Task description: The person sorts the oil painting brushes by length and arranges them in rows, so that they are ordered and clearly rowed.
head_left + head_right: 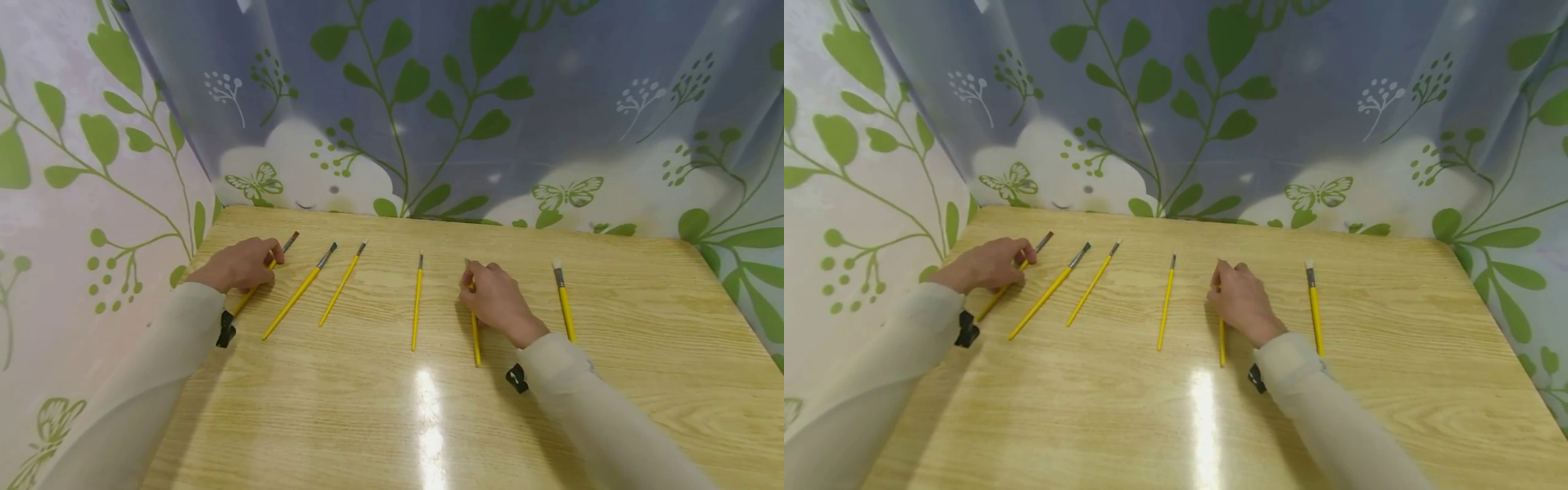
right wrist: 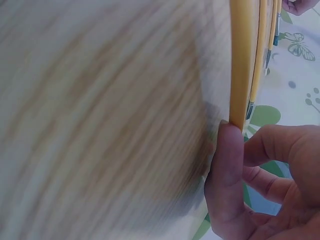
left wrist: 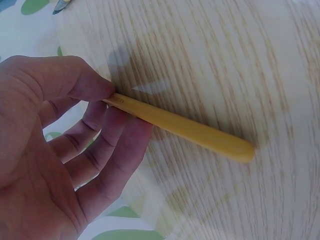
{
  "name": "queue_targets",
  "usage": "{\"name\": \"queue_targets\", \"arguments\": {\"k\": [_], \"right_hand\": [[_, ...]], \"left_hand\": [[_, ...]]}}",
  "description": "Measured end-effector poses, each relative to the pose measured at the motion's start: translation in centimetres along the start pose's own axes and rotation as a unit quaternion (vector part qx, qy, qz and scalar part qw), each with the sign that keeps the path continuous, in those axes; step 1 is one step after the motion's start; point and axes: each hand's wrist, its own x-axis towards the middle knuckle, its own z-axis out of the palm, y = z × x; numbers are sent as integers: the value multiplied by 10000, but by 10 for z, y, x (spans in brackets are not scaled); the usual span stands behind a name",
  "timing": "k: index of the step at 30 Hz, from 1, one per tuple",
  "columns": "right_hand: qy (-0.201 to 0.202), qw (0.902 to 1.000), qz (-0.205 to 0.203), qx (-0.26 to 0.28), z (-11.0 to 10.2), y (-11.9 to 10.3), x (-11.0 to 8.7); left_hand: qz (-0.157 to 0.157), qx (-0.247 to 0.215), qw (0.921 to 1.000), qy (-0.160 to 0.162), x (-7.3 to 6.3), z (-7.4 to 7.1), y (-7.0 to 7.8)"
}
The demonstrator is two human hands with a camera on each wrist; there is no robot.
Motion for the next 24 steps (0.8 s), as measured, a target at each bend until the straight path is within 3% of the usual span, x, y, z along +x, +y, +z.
{"name": "queue_targets", "arguments": {"k": [10,24], "right_hand": [[-51,9998,104,164,7,-7,2],[109,9995,-101,-281,11,-6,3]], "left_hand": [[-12,-39,10000,19,1,1,-3],[-2,-74,10000,-10,1,0,-1]]}}
